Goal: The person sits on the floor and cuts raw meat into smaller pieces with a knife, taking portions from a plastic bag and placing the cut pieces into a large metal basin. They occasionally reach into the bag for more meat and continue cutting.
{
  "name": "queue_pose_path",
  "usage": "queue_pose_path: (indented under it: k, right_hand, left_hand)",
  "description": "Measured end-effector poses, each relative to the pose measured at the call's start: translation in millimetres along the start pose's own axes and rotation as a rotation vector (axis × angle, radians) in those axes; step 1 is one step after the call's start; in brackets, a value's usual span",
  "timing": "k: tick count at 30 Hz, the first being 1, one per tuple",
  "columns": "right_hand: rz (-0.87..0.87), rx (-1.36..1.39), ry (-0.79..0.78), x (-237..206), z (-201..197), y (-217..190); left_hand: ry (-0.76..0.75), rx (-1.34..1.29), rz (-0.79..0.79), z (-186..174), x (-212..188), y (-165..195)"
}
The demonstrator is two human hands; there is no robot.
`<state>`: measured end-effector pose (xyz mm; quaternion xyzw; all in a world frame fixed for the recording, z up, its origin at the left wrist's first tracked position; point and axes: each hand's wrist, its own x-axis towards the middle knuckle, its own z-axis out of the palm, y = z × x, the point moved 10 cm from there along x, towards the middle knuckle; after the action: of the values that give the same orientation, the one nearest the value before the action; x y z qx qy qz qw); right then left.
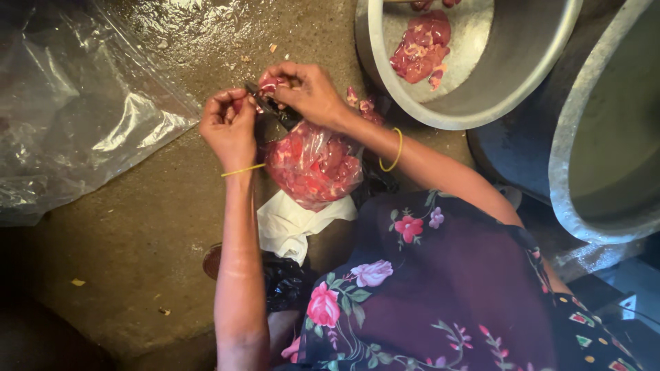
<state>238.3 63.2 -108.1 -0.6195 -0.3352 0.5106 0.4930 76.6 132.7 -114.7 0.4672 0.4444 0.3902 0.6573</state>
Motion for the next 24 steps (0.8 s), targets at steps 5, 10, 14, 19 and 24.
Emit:
queue_pose_path:
  k: [5,10,14,19,24]
  right_hand:
    - [0.001,-0.219,0.041,14,0,-3]
    - [-0.009,-0.209,0.089,14,-1,10]
    - [0.013,-0.32,0.18,7,-24,20]
    - [0.152,0.379,0.046,-38,-11,39]
    - [0.536,0.904,-0.122,-121,38,38]
  left_hand:
    - [0.078,-0.007,-0.099,-1,11,-18]
    - [0.105,-0.043,-0.165,1,6,-44]
    - [0.153,-0.01,-0.267,-9,-3,-57]
    - [0.023,0.295,-0.042,-10,-48,2]
    - [-0.28,0.613,0.156,48,-131,74]
